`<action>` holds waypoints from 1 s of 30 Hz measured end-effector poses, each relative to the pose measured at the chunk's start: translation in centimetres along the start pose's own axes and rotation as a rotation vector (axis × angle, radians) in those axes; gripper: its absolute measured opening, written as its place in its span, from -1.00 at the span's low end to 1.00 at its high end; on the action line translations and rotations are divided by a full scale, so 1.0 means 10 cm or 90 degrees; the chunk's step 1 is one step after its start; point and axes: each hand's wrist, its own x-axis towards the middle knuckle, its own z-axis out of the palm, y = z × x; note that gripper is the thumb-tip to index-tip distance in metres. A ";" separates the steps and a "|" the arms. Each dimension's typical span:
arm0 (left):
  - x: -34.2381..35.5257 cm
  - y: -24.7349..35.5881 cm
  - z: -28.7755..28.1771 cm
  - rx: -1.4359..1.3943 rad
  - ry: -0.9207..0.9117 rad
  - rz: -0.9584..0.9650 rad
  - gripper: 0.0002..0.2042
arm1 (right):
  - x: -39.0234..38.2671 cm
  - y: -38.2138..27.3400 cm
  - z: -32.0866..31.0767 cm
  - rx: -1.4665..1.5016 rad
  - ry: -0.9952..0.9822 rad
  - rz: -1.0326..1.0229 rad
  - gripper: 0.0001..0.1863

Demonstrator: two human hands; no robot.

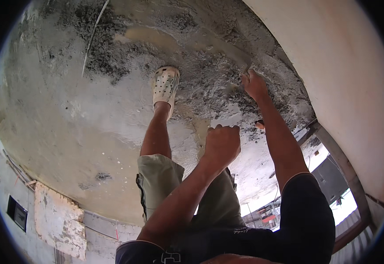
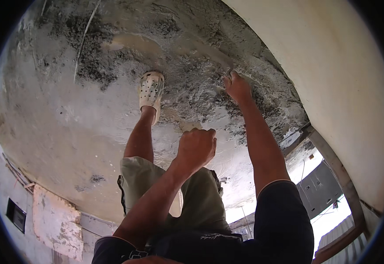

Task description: The person applies mortar to a concrete surface with a trowel, spreading and smoothing the material across the ceiling area.

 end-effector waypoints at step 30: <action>0.37 -0.39 -0.69 -0.243 0.042 -0.048 -0.90 | 2.03 -2.00 -0.72 -0.227 0.186 -0.159 -0.53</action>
